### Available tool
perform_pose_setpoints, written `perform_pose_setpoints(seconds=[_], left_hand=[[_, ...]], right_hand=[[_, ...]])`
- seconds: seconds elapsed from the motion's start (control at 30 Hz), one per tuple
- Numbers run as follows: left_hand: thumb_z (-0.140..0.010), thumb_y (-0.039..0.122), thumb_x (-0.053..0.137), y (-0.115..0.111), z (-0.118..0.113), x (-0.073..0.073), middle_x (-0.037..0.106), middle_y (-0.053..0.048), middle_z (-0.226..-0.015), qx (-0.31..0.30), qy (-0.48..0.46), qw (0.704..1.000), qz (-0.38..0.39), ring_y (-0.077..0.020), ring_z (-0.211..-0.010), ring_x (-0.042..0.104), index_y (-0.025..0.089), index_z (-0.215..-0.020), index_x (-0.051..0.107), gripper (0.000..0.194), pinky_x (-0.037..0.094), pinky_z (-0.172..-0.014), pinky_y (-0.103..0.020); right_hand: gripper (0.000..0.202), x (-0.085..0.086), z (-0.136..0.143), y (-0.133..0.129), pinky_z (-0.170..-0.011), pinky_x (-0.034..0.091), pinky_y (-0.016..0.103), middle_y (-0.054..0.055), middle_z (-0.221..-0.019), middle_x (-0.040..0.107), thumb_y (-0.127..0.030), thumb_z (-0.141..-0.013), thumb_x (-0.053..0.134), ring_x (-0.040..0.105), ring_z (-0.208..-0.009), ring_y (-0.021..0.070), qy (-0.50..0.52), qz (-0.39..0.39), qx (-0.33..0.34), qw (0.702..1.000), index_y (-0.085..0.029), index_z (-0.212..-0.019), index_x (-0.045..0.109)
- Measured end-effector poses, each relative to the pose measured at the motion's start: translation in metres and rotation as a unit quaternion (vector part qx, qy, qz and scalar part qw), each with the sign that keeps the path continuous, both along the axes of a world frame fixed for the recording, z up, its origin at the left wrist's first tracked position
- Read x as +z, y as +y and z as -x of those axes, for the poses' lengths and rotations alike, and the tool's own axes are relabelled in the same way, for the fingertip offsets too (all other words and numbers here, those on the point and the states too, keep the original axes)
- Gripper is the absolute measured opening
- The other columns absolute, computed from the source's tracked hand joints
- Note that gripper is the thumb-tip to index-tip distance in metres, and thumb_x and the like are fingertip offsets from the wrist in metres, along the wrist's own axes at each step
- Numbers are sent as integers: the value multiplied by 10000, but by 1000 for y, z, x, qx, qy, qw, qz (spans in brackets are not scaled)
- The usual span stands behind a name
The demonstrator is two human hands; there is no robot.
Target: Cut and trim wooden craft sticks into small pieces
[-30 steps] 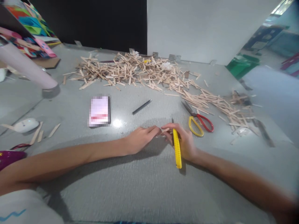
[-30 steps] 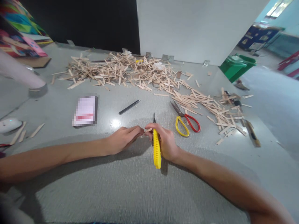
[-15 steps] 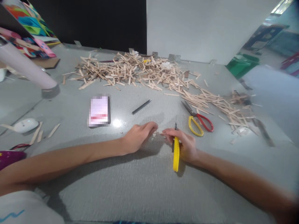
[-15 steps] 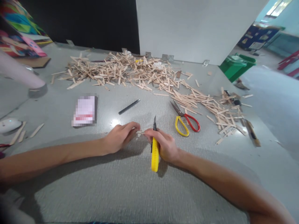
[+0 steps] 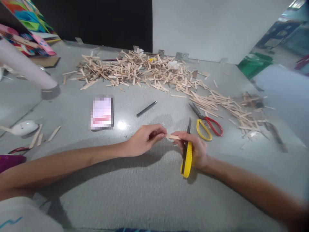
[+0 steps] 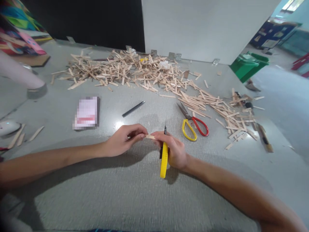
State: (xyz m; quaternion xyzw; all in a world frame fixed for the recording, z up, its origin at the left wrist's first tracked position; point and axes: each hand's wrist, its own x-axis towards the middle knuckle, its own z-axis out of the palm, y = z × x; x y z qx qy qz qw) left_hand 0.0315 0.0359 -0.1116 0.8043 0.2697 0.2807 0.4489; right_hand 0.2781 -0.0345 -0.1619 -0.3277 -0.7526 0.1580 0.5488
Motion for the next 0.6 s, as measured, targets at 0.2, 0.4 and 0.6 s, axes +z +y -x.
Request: perform_pose_setpoints(seconds=[0.2,0.4,0.6], left_hand=[[-1135,355,573,-2,1,-5,704,0,-779,29,1,997,-78,-108,-616,569,161,-1059,740,267,440,-580,-210],[-1175,229,508,0,6,-16,791,-58,-950,3,-21,965,-261,-121,-720,704,167,-1300,674,218,513,-639,-209],[-1162,159,490,2,12,-23,812,-68,-972,-9,22,901,-432,-145,-699,736,169,-1337,601,208,538,-618,-235]], right_hand=[[388,-4,5,0,-708,737,334,63,-1225,843,-133,-1041,755,852,-892,213,20,16,-52,998,-323,-1371,676],[368,-3,3,1,-776,738,368,51,-1189,840,-164,-1053,729,845,-908,214,41,64,-26,997,-331,-1377,679],[283,-1,4,0,-756,735,364,46,-1145,851,-231,-1027,776,839,-861,218,27,103,-68,992,-319,-1289,715]])
